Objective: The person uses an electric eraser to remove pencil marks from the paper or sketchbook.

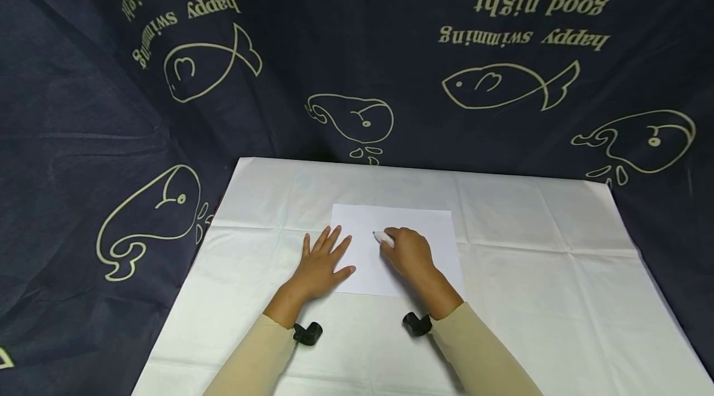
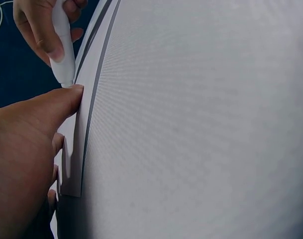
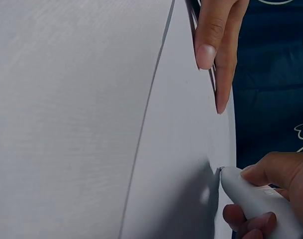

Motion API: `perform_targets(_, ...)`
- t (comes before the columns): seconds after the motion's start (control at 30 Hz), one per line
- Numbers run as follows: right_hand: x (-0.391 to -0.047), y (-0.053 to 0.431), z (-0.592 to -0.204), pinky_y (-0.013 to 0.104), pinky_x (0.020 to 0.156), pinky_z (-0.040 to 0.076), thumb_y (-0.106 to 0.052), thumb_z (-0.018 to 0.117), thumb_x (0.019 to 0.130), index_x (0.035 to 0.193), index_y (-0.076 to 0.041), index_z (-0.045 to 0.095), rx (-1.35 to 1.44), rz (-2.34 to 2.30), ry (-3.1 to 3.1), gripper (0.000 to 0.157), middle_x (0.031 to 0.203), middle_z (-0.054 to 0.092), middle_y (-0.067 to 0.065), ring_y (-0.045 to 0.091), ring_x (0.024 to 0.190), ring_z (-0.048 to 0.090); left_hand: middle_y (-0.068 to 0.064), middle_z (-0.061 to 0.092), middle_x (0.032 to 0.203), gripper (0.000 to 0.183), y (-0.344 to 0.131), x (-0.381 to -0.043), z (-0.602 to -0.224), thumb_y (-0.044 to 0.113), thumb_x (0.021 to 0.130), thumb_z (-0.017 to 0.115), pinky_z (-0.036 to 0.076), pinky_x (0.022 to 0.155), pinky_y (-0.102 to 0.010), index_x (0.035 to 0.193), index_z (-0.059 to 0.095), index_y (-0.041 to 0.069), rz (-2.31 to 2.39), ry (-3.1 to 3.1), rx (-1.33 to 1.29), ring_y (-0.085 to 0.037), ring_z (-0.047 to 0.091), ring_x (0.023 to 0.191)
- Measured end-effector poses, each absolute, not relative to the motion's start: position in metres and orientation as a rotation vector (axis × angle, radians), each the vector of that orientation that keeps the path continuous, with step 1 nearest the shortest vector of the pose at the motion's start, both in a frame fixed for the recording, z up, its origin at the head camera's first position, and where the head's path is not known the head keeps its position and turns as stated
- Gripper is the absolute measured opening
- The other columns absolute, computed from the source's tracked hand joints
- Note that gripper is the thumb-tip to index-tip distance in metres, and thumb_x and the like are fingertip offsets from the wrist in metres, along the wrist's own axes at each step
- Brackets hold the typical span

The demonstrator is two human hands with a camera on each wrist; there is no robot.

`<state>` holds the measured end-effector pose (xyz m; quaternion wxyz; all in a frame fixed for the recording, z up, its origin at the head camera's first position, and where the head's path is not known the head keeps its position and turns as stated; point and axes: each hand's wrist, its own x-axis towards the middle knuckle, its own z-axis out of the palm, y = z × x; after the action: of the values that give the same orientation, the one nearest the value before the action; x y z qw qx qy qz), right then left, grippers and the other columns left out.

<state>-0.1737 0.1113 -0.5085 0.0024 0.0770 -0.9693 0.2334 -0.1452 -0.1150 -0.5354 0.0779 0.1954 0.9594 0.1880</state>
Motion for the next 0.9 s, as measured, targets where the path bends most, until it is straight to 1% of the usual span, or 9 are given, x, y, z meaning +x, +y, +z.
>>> perform_targets(0.17,-0.174,0.115,-0.509,0.049,0.08,0.058,-0.022,0.069,0.093,0.123,-0.004,0.072,0.206,0.801,-3.035,0.035,0.108,0.076,0.018,0.035,0.095,0.073,-0.008,0.016,0.171,0.069,-0.115,-0.146,-0.536,0.053,0.102,0.051,-0.002,0.122,-0.069,0.16,0.032,0.021,0.559,2.879,0.583,-0.033,0.008,0.16)
perform_targets(0.47,-0.17,0.121,-0.507,0.051,0.085,0.056,-0.028,0.071,0.094,0.126,-0.008,0.071,0.159,0.913,-3.03,0.038,0.113,0.075,0.018,0.036,0.101,0.072,-0.01,0.017,0.171,0.07,-0.115,-0.144,-0.535,0.053,0.101,0.052,0.0,0.122,-0.07,0.159,0.034,0.019,0.582,2.873,0.586,-0.034,0.008,0.159)
perform_targets(0.53,-0.17,0.122,-0.507,0.05,0.084,0.056,-0.028,0.071,0.094,0.126,-0.008,0.071,0.157,0.941,-3.019,0.038,0.113,0.075,0.017,0.034,0.098,0.072,-0.009,0.016,0.171,0.07,-0.115,-0.143,-0.536,0.053,0.101,0.052,-0.002,0.122,-0.069,0.16,0.033,0.02,0.591,2.865,0.579,-0.033,0.007,0.16)
perform_targets(0.6,-0.17,0.124,-0.506,0.048,0.08,0.056,-0.029,0.072,0.094,0.126,-0.009,0.071,0.158,0.961,-3.011,0.038,0.111,0.076,0.016,0.029,0.09,0.07,-0.009,0.016,0.171,0.07,-0.115,-0.143,-0.536,0.053,0.101,0.053,-0.003,0.122,-0.069,0.16,0.034,0.02,0.601,2.863,0.572,-0.033,0.006,0.16)
perform_targets(0.67,-0.17,0.126,-0.506,0.042,0.072,0.054,-0.029,0.072,0.094,0.127,-0.01,0.07,0.15,0.985,-3.012,0.038,0.105,0.076,0.014,0.023,0.079,0.066,-0.008,0.014,0.171,0.071,-0.116,-0.142,-0.537,0.054,0.101,0.053,-0.005,0.122,-0.069,0.16,0.032,0.021,0.596,2.857,0.563,-0.032,0.004,0.16)
perform_targets(0.73,-0.169,0.128,-0.506,0.039,0.069,0.051,-0.03,0.071,0.095,0.128,-0.011,0.07,0.136,1.0,-3.015,0.038,0.104,0.076,0.012,0.019,0.074,0.062,-0.008,0.015,0.171,0.071,-0.117,-0.142,-0.538,0.054,0.101,0.053,-0.005,0.122,-0.069,0.16,0.032,0.021,0.598,2.858,0.562,-0.032,0.004,0.16)
perform_targets(0.83,-0.168,0.13,-0.506,0.039,0.07,0.052,-0.031,0.07,0.096,0.128,-0.012,0.07,0.113,1.013,-3.005,0.038,0.105,0.077,0.011,0.019,0.076,0.063,-0.008,0.015,0.171,0.071,-0.118,-0.142,-0.539,0.054,0.1,0.053,-0.005,0.121,-0.07,0.16,0.033,0.02,0.605,2.858,0.568,-0.033,0.005,0.16)
perform_targets(0.9,-0.167,0.131,-0.504,0.042,0.074,0.053,-0.031,0.07,0.096,0.128,-0.013,0.07,0.097,1.023,-2.991,0.038,0.109,0.076,0.012,0.021,0.08,0.065,-0.009,0.015,0.171,0.071,-0.12,-0.142,-0.539,0.053,0.1,0.054,-0.004,0.122,-0.07,0.16,0.034,0.02,0.615,2.857,0.574,-0.033,0.005,0.16)
